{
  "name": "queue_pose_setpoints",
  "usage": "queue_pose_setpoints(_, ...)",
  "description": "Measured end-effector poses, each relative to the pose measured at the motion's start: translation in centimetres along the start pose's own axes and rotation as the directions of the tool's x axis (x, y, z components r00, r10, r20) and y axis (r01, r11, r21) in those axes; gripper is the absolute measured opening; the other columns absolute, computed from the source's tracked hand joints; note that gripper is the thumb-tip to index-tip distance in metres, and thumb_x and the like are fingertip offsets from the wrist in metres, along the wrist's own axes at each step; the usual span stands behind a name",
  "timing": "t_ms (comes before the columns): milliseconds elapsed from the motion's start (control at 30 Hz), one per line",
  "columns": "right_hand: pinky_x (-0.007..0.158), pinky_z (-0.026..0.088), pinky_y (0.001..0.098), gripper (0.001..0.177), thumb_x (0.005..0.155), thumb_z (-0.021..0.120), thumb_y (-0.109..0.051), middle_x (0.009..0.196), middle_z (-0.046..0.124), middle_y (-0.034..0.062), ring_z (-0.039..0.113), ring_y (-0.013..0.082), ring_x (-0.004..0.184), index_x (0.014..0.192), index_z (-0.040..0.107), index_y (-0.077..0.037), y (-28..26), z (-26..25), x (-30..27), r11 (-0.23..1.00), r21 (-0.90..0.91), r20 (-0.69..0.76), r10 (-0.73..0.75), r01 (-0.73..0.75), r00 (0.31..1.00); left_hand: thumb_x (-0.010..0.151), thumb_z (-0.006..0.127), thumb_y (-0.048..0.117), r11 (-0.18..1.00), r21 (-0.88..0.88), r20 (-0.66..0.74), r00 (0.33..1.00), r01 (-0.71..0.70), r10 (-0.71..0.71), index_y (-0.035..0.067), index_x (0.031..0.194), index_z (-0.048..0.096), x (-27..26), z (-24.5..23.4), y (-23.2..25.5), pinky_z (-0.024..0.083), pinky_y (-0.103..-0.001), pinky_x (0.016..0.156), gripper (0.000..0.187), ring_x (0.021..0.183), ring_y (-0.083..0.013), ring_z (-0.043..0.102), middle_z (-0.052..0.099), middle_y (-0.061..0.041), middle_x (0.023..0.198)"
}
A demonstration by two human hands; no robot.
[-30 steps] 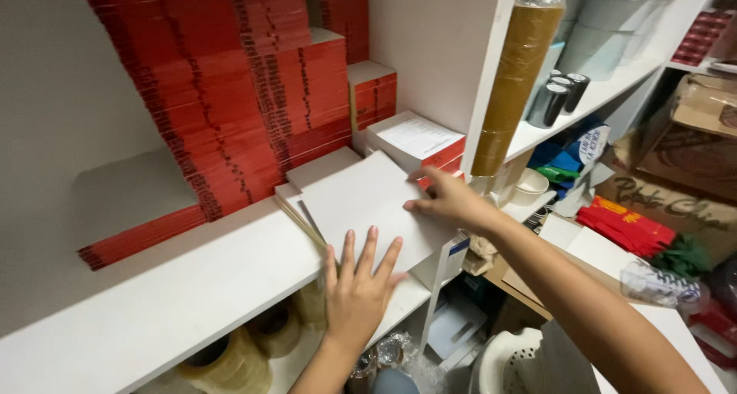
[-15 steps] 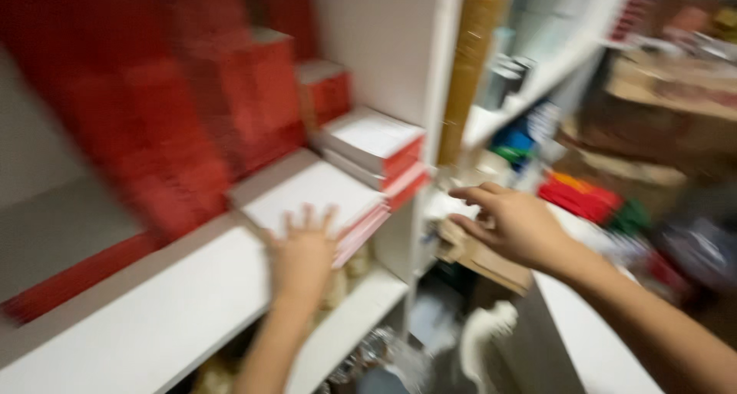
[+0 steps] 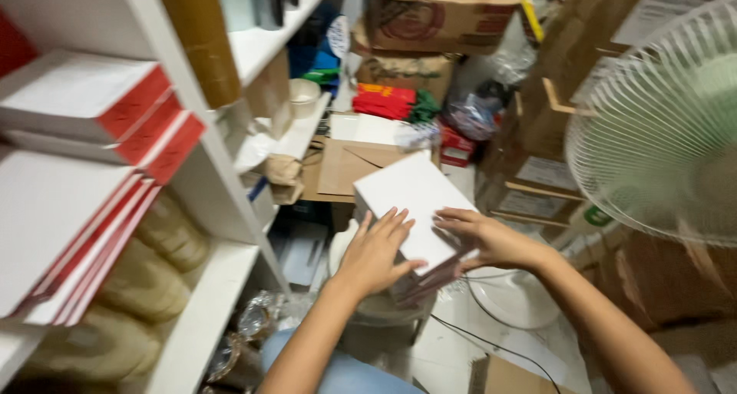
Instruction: The person organizes stacks of paper and note pads on a shelf by hand, moving them between different stacks and aligning them.
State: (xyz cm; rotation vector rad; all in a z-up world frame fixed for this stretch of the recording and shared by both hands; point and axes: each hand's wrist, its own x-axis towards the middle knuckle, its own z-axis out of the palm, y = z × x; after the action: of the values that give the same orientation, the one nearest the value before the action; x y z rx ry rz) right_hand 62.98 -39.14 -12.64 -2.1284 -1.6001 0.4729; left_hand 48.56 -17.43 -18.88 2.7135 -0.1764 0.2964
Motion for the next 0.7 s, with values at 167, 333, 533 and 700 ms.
queue_pose_setpoints(167, 0.109, 0.046, 0.0521, 0.082, 0.072, 0.091, -0.042, 0.148, 0.055, 0.0177, 0.052, 0.0405, 0.137, 0.141, 0.060, -0.011, 5.4, 2.1, 1.1, 0.996, -0.075, -0.100, 0.029, -0.036, 0.995, 0.103, 0.051, 0.036, 0.983, -0.166, -0.060, 0.994, 0.077, -0.088, 0.013, 0.144, 0.056, 3.6, 2.2, -1.8, 0.027, -0.054, 0.123, 0.047, 0.145, -0.0284, 0.045, 0.056, -0.010, 0.149)
queue_pose_setpoints(333, 0.111, 0.045, 0.0472, 0.087, 0.066, 0.093, -0.051, 0.146, 0.059, 0.0134, 0.053, 0.0340, 0.138, 0.139, 0.062, -0.014, 6.4, 1.9, 3.0, 0.994, -0.091, -0.108, 0.046, -0.056, 0.993, 0.103, 0.051, 0.018, 0.952, -0.250, -0.080, 0.976, 0.176, -0.202, 0.024, 0.138, 0.063, 5.3, 2.2, -3.1, 0.022, -0.053, 0.125, 0.038, 0.146, -0.0219, 0.044, 0.059, 0.001, 0.147)
queue_pose_setpoints(533, 0.109, 0.046, 0.0528, 0.075, 0.071, 0.092, -0.037, 0.137, 0.066, 0.0195, 0.056, 0.0399, 0.133, 0.134, 0.066, -0.006, 4.4, 0.6, 2.3, 0.997, 0.030, -0.103, 0.076, -0.073, 0.992, 0.105, 0.052, 0.037, 0.862, -0.485, -0.096, 0.970, 0.150, -0.223, 0.021, 0.123, 0.073, 3.7, 2.8, -3.5, 0.014, -0.061, 0.124, 0.032, 0.145, -0.0310, 0.043, 0.066, -0.006, 0.141)
queue_pose_setpoints(700, 0.100, 0.053, 0.0519, 0.038, 0.100, 0.059, -0.038, 0.121, 0.075, 0.0110, 0.068, 0.0349, 0.116, 0.132, 0.070, -0.020, 5.7, 0.7, 3.9, 0.974, 0.006, -0.241, 0.220, -0.225, 0.945, 0.090, 0.068, 0.059, 0.788, -0.524, -0.046, 0.913, 0.323, -0.405, 0.016, 0.139, 0.064, 3.2, 2.5, -3.8, 0.028, -0.054, 0.124, 0.065, 0.141, -0.0412, 0.042, 0.065, -0.010, 0.139)
